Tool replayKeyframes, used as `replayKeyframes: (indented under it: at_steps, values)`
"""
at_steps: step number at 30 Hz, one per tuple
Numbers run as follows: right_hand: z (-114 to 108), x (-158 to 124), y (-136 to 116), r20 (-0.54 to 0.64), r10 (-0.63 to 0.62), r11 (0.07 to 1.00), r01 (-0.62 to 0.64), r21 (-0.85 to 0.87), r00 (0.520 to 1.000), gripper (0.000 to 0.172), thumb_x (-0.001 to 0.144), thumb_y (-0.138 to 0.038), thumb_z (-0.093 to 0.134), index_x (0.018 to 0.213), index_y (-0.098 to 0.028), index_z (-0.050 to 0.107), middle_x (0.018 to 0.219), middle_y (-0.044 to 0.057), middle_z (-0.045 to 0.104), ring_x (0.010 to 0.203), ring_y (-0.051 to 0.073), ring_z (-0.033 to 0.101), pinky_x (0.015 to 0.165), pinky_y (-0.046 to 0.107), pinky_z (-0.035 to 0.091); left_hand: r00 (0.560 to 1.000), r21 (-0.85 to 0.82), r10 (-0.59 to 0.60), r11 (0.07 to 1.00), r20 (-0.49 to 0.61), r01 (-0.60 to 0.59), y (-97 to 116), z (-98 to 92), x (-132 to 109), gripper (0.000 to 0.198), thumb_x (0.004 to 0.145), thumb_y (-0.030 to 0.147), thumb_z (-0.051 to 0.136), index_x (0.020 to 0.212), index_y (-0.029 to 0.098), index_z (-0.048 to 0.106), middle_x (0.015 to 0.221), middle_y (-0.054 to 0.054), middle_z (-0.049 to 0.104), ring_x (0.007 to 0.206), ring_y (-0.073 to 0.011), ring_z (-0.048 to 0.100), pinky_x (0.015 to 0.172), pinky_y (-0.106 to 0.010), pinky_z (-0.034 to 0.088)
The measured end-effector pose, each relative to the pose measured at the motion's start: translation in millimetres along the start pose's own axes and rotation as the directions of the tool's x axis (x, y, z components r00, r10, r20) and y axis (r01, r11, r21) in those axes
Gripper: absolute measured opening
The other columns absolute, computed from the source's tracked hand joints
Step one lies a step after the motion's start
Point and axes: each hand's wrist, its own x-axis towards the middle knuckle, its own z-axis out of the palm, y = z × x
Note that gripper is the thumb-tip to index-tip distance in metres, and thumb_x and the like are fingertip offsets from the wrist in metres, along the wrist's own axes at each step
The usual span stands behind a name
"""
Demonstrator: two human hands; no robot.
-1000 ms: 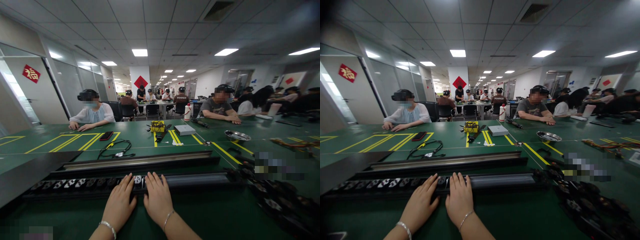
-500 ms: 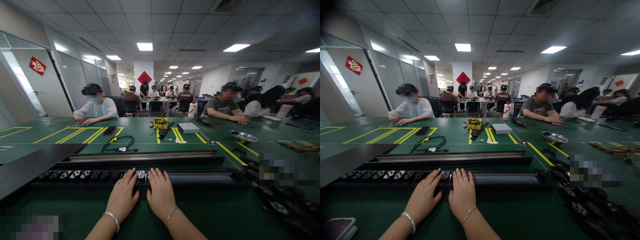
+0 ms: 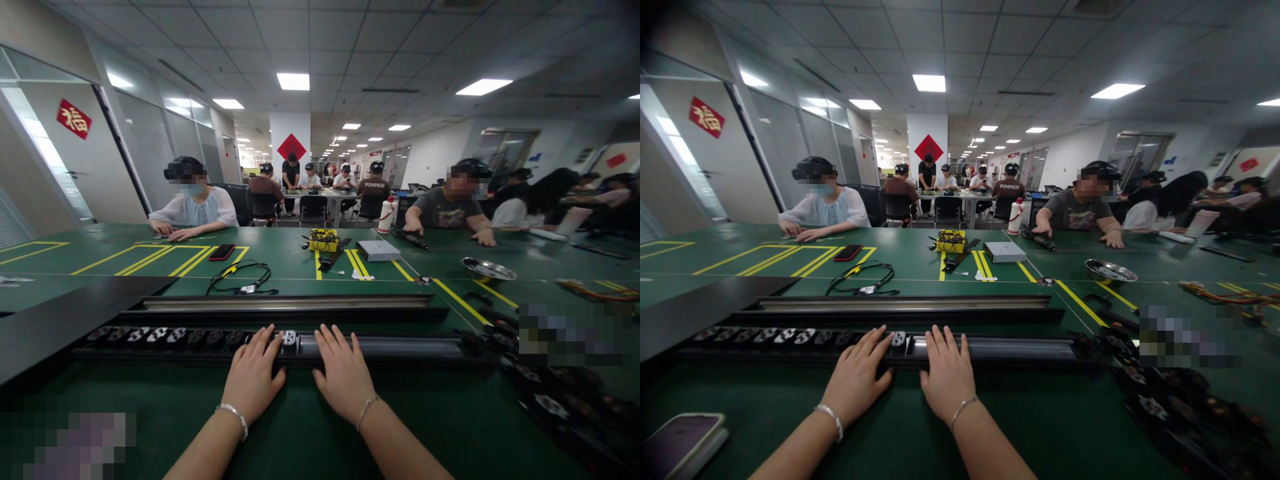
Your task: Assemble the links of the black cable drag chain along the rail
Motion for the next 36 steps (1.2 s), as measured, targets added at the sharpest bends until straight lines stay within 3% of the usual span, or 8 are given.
replayKeyframes:
  at_steps: [9, 36]
  values:
    - [-3.2, -9.1, 7.8, -0.058, -0.065, 0.997, 0.062, -0.037, 0.996, 0.046, 0.083, -0.034, 0.040, 0.127, -0.023, 0.043, 0.138, 0.002, 0.036, 0.127, 0.020, 0.028, 0.105, 0.040, 0.014, 1.000, -0.018, -0.006, 1.000, 0.028, 0.007, 0.2, -1.7, 0.3, 0.055, 0.072, 0.026, 0.048, 0.126, 0.026, 0.041, 0.139, -0.003, 0.036, 0.126, -0.0219, 0.031, 0.097, -0.038, 0.030]
    - [-5.9, -9.7, 3.4, -0.027, -0.023, 0.999, 0.024, 0.042, 0.999, 0.048, 0.082, -0.036, 0.041, 0.129, -0.023, 0.041, 0.140, 0.001, 0.032, 0.129, 0.020, 0.024, 0.106, 0.038, 0.011, 0.999, -0.013, -0.019, 1.000, 0.039, 0.019, -1.7, 0.4, 1.0, 0.054, 0.072, 0.027, 0.045, 0.126, 0.025, 0.043, 0.138, -0.004, 0.038, 0.126, -0.0223, 0.033, 0.098, -0.040, 0.031]
